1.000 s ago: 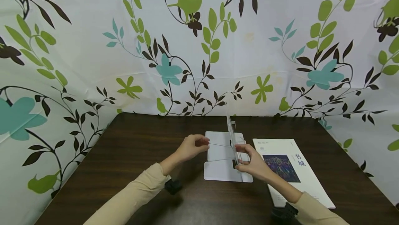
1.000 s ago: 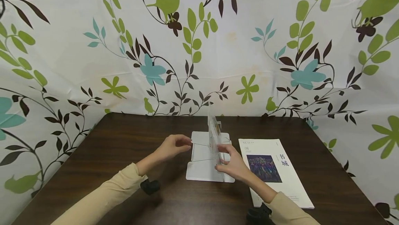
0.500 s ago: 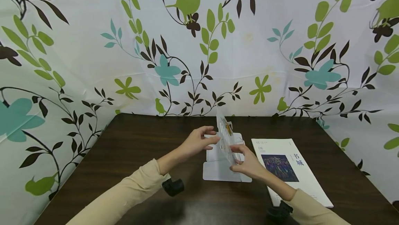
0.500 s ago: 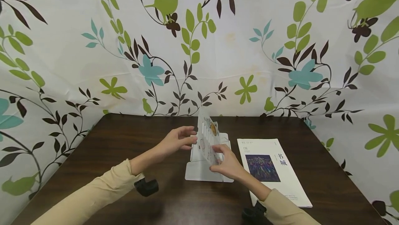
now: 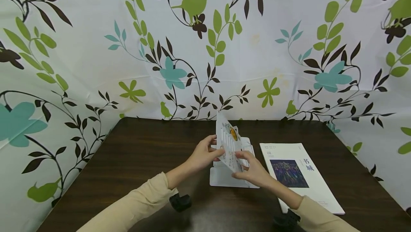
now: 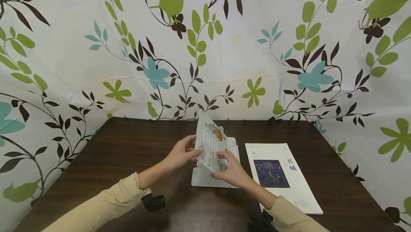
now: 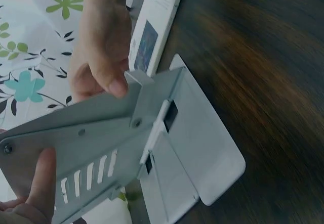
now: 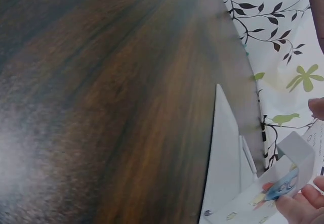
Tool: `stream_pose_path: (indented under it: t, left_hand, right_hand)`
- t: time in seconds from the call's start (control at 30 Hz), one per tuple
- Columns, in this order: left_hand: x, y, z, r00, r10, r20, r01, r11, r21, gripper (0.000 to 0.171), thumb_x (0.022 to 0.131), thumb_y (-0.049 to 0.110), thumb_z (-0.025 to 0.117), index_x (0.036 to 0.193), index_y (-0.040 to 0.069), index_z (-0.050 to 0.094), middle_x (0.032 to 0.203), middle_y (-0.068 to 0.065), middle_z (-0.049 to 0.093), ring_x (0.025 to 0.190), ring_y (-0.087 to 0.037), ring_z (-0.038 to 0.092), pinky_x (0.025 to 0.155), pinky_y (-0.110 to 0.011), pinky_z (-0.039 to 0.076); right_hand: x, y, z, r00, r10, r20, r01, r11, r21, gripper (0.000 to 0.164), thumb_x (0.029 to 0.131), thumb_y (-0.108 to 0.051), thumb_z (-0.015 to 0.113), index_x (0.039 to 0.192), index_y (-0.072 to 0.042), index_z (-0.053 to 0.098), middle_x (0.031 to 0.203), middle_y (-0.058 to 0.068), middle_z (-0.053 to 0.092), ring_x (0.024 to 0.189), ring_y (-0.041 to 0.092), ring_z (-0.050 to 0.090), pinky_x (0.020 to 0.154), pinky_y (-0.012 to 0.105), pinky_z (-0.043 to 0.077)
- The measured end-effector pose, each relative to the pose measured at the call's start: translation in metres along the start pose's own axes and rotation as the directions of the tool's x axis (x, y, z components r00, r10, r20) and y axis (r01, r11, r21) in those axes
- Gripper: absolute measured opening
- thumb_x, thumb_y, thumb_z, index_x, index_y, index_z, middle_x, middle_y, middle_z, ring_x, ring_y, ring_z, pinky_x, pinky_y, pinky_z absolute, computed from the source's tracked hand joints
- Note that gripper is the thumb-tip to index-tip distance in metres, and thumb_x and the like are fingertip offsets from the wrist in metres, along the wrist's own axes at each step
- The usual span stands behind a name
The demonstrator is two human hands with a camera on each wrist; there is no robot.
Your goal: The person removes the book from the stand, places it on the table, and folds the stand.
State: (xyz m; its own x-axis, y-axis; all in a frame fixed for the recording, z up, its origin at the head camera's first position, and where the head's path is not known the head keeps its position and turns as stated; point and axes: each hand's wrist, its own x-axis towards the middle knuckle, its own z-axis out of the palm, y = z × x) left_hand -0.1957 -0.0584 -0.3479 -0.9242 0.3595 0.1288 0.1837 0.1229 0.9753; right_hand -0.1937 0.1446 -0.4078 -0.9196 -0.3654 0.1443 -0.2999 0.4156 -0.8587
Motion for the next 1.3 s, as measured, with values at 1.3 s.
stream_pose_path:
  t: [1.3]
  left_hand:
    - [-0.035, -0.08, -0.044, 0.975, -0.181, -0.128, 0.192, 0.979, 0.072, 0.051, 0.07, -0.007, 0.068, 0.114, -0.018, 0.045, 0.092, -0.016, 0.06, 0.068, -0.014, 0.06, 0.054, -0.029, 0.052]
  right_hand:
    - [-0.012, 0.029, 0.008, 1.0, 0.014, 0.025, -0.016, 0.996, 0.084, 0.043, 0.076, -0.002, 0.068, 0.114, 0.01, 0.051, 0.105, 0.02, 0.058, 0.098, 0.033, 0.054, 0.085, 0.041, 0.048]
